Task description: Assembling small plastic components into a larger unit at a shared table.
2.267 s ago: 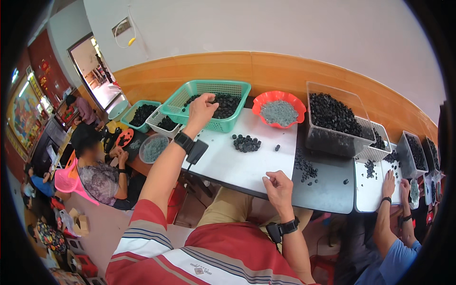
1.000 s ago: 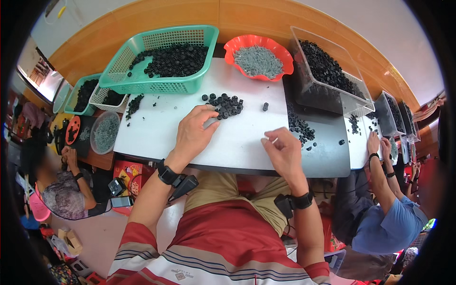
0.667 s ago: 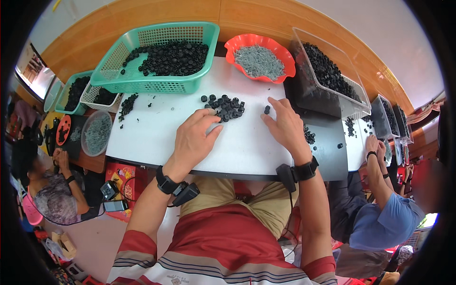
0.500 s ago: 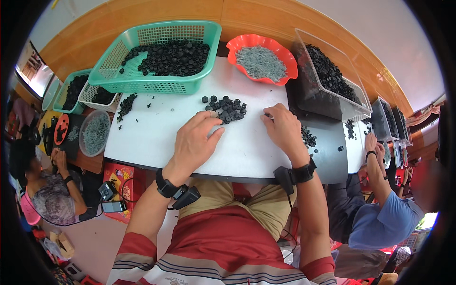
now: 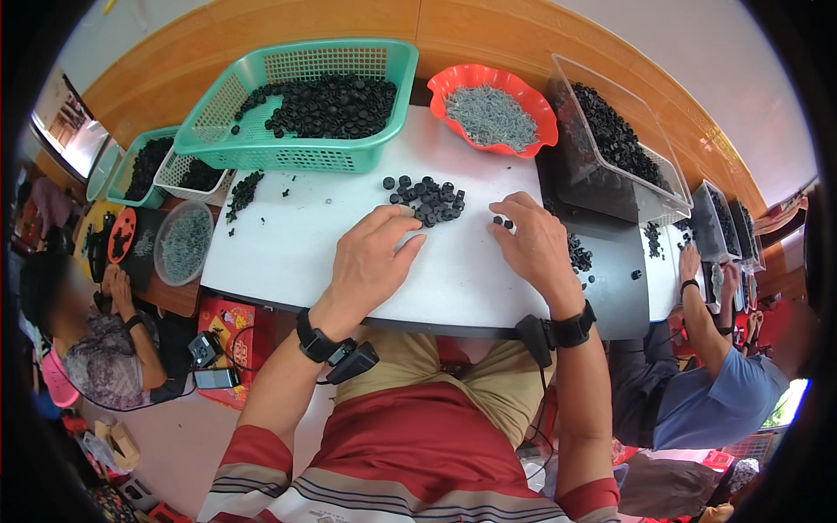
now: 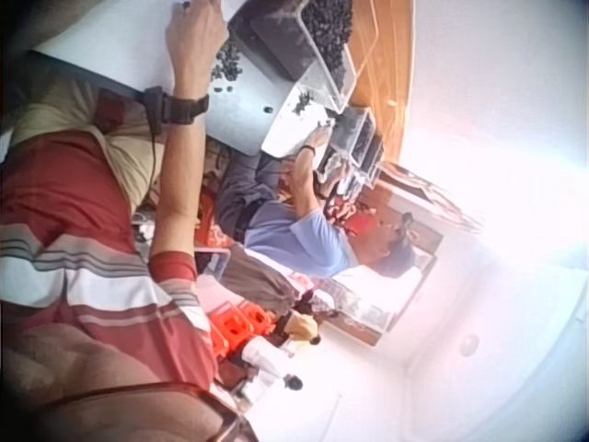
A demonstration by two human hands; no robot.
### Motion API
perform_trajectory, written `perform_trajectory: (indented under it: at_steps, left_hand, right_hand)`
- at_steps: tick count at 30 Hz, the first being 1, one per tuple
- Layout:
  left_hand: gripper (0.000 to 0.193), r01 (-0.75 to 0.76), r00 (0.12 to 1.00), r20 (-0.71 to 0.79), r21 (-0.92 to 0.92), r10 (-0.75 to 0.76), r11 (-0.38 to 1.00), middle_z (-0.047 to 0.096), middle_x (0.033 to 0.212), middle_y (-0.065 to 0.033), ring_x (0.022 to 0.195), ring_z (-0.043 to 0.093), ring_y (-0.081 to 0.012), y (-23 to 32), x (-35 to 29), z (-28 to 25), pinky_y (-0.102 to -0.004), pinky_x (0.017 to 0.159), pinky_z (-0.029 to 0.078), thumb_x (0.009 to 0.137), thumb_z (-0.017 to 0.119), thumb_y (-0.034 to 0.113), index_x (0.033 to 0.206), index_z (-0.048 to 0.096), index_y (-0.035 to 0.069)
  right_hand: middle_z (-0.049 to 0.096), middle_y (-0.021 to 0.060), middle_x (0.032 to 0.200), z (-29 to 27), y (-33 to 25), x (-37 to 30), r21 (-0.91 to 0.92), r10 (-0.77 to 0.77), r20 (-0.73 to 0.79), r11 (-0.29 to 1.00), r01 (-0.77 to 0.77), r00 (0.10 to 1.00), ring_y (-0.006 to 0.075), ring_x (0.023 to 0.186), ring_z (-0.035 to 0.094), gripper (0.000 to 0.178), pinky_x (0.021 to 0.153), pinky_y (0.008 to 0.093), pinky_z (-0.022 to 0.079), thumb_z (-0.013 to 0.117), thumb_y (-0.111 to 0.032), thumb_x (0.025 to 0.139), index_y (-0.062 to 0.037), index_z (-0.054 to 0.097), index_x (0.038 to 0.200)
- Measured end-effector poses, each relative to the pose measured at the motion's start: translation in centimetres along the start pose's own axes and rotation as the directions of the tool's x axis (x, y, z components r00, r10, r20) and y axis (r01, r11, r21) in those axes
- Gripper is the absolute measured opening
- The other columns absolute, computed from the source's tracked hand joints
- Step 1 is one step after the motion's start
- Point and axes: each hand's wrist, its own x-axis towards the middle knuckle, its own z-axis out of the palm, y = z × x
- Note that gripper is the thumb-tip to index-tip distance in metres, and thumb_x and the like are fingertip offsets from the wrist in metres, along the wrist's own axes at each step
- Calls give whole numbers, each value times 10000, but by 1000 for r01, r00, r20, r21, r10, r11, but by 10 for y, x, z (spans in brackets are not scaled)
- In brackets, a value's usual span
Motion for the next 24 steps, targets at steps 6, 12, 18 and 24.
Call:
perform_trajectory:
  at_steps: [6,12,18,24]
  left_hand:
    - [181,16,1000,26,13,-16,1000,713,1102,-102,907,703,-275,2,0,-2,-346,690,571,837,762,108,999,741,30]
    - [183,13,1000,14,0,-13,1000,714,1094,-103,904,702,-280,1,-2,1,-353,720,570,834,761,109,996,740,27]
    - [189,-3,1000,23,28,2,1000,715,1085,-102,909,703,-287,2,-2,0,-362,755,566,823,762,112,988,741,23]
    - [186,-8,1000,17,36,7,999,716,1086,-102,909,704,-283,4,-2,0,-356,735,569,824,762,120,982,743,23]
  right_hand:
    - [669,80,1077,13,-8,10,-32,-185,-8,982,185,983,336,834,691,277,749,444,545,693,-99,857,-102,729,1131]
    - [649,77,1054,19,-15,19,-92,-208,25,974,209,978,347,811,685,260,728,472,539,678,-74,847,-96,708,1104]
    - [684,98,995,23,-12,25,-57,-213,9,975,213,977,366,809,682,93,705,477,525,673,-65,829,-56,692,920]
    - [700,122,909,25,-14,26,-30,-144,-19,989,144,989,382,831,679,84,719,483,518,632,-54,804,-42,688,865]
